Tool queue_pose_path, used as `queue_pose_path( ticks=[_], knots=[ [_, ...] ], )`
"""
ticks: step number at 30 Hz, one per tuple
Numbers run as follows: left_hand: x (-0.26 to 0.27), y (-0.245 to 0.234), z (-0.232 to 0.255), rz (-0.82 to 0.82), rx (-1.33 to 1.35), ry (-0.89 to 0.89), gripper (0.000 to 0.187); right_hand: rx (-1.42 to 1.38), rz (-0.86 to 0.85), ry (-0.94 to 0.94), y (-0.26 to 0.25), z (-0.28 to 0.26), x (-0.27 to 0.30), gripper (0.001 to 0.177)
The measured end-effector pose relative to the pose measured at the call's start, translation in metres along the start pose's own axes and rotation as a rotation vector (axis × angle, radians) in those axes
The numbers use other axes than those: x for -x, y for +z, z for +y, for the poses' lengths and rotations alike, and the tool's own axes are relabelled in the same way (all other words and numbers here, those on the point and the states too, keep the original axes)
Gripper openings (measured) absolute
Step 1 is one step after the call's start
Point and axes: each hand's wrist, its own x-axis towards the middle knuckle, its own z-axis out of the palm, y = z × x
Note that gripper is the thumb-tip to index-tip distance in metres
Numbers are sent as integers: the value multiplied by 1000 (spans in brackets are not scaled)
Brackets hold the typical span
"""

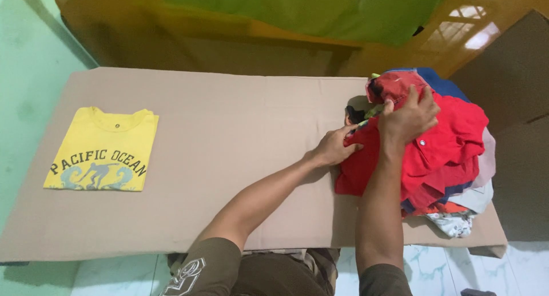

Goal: The person folds a yellow t-shirt on a table, then folds a red polo shirt. Both items are folded into neat rectangles and placed on the table. No tools are used.

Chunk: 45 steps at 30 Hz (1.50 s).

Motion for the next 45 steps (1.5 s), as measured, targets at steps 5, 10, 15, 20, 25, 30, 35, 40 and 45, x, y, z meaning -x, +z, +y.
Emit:
queue_pose_path(
  ticks=[5,10,15,20,25,30,35,40,45],
  knots=[
    [-14,20,-20,106,13,-68,39,69,-91,118,-22,6,2,75],
    [-13,15,-16,168,31,-6,25,-74,-76,219,5,29,4,60],
    [-5,-12,0,186,159,6,19,-295,15,144,-1,22,-2,44],
    [9,-43,-14,154,239,-27,15,-397,-40,48,-12,-11,-2,48],
    [13,-67,-63,194,434,-51,16,-506,-133,-20,-1,-55,8,49],
    [55,-122,-47,233,662,-124,12,-656,-241,-126,50,-83,39,49],
    [85,-169,-69,274,739,-185,13,-774,-390,-163,89,-123,72,53],
    [121,-218,-105,267,753,-220,15,-934,-508,-131,106,-172,99,54],
    [158,-266,-93,177,766,-311,12,-1087,-654,-119,112,-220,120,53]
  ],
)
